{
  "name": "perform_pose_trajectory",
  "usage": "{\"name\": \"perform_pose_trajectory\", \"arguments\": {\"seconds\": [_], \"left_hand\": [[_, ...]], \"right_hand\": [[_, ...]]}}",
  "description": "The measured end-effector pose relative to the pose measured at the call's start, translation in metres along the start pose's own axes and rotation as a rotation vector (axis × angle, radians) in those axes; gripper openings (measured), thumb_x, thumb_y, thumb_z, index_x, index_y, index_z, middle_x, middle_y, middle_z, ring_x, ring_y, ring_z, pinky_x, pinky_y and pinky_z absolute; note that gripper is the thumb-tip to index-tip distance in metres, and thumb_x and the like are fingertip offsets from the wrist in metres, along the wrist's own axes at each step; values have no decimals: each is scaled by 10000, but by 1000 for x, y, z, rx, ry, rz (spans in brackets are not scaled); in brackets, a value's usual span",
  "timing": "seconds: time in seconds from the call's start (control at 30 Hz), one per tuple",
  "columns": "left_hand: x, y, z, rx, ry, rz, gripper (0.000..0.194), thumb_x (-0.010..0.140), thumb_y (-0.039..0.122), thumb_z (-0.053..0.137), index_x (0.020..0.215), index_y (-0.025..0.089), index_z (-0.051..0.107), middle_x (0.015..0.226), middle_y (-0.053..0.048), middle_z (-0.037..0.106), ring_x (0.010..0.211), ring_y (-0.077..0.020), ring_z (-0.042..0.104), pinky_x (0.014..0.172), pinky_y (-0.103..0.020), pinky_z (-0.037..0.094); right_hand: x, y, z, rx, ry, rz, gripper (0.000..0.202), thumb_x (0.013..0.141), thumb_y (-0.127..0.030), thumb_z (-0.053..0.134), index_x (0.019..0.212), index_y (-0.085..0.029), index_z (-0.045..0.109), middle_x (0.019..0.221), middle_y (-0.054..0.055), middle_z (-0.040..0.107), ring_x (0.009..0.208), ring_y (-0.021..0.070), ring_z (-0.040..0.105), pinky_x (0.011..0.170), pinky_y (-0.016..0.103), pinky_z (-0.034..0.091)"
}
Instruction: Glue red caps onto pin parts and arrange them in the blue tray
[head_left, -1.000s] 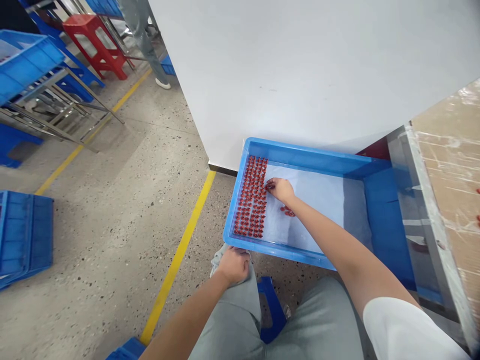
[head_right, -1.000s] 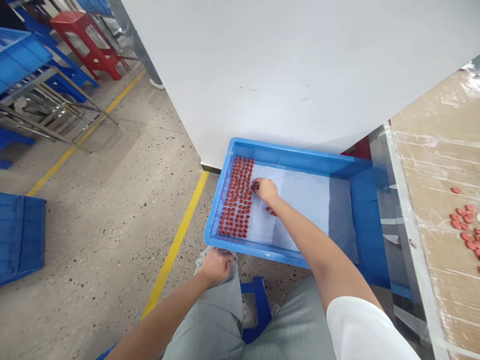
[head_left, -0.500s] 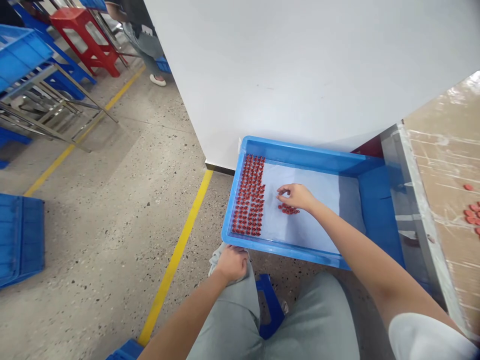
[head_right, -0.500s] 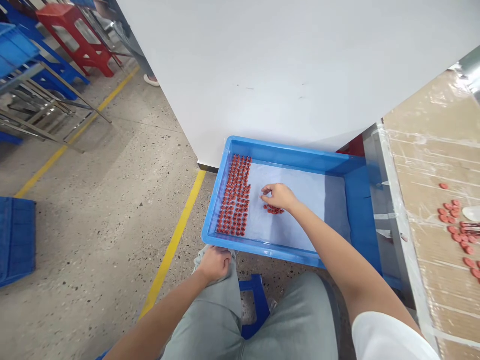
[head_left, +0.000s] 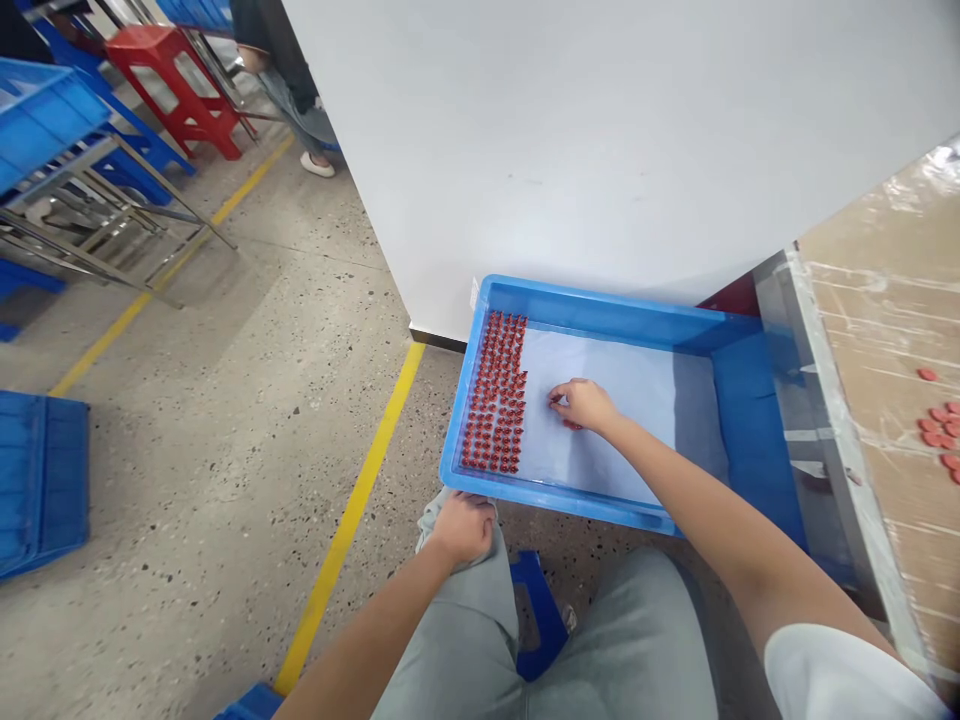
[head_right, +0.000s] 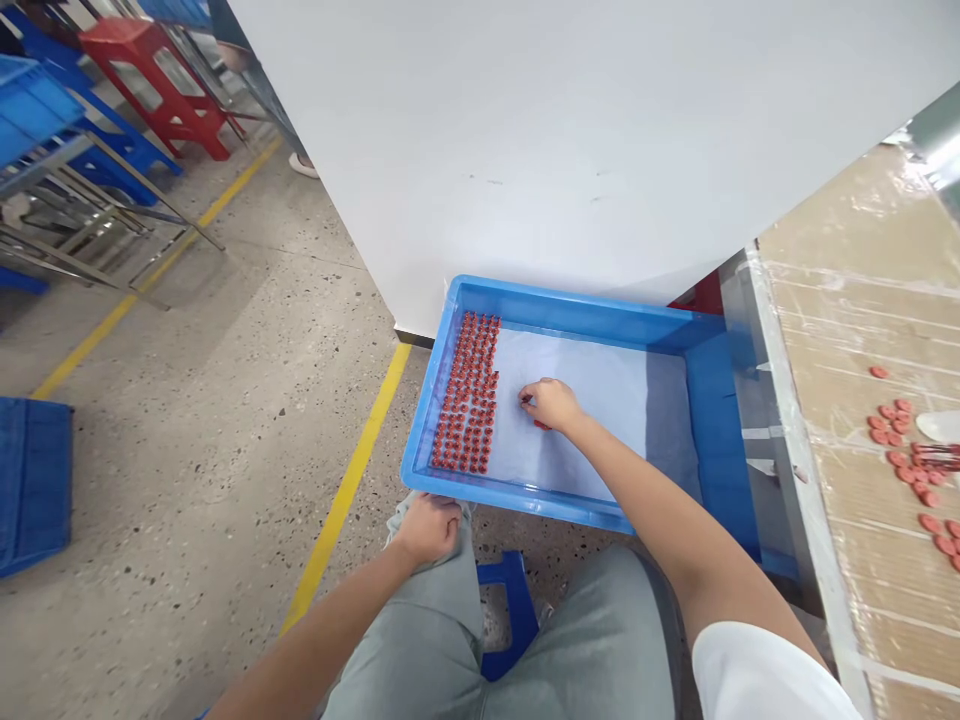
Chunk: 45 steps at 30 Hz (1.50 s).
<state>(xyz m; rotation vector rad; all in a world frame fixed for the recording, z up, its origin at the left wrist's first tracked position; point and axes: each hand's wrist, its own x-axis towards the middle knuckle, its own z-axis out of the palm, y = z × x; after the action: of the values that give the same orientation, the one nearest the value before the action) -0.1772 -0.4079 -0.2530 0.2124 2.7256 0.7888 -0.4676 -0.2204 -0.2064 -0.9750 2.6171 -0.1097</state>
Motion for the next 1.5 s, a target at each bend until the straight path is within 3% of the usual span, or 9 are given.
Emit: {"name": "perform_pose_trajectory", "arguments": {"seconds": [0.2,0.4,0.63,0.8,1.17,1.5], "left_hand": [[1,0,-1,10,-26,-16,172,758,157,530,706,198,688,774,-63,700,814,-230,633,813,-375,414],[1,0,-4,10,-48,-33,176,762,172,526,725,204,695,792,-68,704,829,-243,632,809,-374,420],[1,1,-6,6,-65,-38,184,764,162,523,735,200,700,806,-73,707,845,-243,633,830,-376,420],[1,1,-4,5,-64,-35,183,770,168,519,739,205,695,806,-64,703,847,-235,629,833,-369,419],[1,-2,-4,8,-76,-53,188,776,183,513,736,212,694,811,-68,702,844,-246,631,804,-365,426],[1,-1,-6,13,-85,-65,195,773,186,509,749,211,700,836,-75,711,857,-250,631,791,-366,428]], "right_hand": [[22,-1,3,68,36,34,247,847,-284,599,1061,-274,722,990,46,729,913,200,667,824,286,494],[29,-2,8,168,96,171,368,811,-194,591,1172,-239,647,1050,41,743,950,225,692,821,327,538],[26,-15,17,270,126,252,341,780,-387,676,1084,-231,672,993,41,755,908,228,711,778,313,558],[39,-17,20,282,183,308,313,801,-347,651,1092,-236,676,995,44,754,934,240,698,811,341,547],[77,-16,10,338,212,245,285,803,-196,616,1078,-217,688,1001,23,761,959,171,704,880,274,512],[78,-19,5,339,225,217,337,773,-154,609,1094,-225,686,1016,11,761,989,189,703,905,294,513]]}}
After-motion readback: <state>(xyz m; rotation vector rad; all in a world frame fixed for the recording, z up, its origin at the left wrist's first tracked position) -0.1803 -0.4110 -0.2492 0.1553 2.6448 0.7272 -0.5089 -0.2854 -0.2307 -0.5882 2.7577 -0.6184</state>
